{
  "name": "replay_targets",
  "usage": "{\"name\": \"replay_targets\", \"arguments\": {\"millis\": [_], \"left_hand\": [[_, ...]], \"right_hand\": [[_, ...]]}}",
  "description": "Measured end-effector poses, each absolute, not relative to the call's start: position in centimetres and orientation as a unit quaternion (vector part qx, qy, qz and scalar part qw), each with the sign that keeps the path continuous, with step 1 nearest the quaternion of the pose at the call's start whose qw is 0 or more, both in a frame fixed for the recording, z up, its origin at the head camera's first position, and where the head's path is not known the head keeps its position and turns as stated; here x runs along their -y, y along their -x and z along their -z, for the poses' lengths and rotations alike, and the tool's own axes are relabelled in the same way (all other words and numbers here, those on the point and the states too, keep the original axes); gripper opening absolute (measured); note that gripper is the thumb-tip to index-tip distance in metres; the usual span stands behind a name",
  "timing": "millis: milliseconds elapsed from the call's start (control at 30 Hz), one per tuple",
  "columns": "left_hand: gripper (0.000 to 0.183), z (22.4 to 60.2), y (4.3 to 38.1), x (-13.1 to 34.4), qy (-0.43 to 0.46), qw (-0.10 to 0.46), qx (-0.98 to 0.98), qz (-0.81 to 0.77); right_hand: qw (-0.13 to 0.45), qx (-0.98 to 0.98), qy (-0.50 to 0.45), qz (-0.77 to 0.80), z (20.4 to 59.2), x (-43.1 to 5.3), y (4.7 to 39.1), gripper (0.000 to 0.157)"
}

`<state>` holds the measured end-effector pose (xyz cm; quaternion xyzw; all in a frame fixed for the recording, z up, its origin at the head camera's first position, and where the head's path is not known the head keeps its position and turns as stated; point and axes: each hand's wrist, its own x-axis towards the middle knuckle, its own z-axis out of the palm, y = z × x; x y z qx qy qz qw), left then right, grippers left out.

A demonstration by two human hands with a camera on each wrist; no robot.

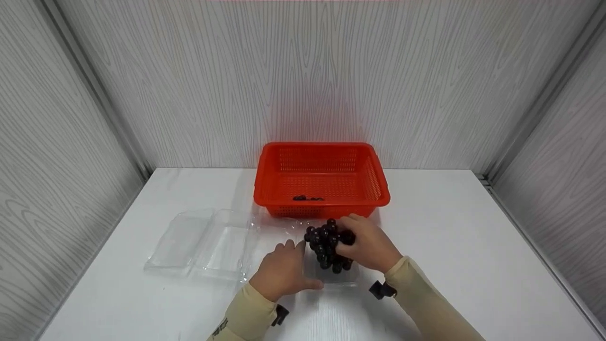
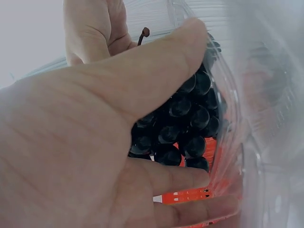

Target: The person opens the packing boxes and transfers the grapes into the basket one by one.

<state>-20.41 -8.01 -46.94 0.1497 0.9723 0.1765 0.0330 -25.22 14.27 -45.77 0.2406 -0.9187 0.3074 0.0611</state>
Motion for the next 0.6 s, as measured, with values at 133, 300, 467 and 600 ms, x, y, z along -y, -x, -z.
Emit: {"name": "replay_targets", "arguments": {"millis": [133, 300, 467, 600], "left_hand": [[0.102, 46.82, 20.46, 8.4, -0.156, 0.02, -0.972, -0.174], [0.103, 46.91, 20.53, 8.8, -0.17, -0.004, -0.97, -0.172], [0.102, 47.05, 20.69, 8.87, -0.172, 0.016, -0.97, -0.172], [0.099, 47.2, 20.93, 8.7, -0.176, 0.035, -0.969, -0.172]], "right_hand": [[0.06, 0.919, -0.234, -0.311, 45.64, -14.19, 25.17, 0.023], [0.063, 0.917, -0.239, -0.313, 45.51, -14.17, 25.38, 0.019], [0.071, 0.913, -0.238, -0.324, 45.55, -14.31, 25.6, 0.018], [0.089, 0.907, -0.228, -0.341, 45.88, -14.54, 25.82, 0.019]]}}
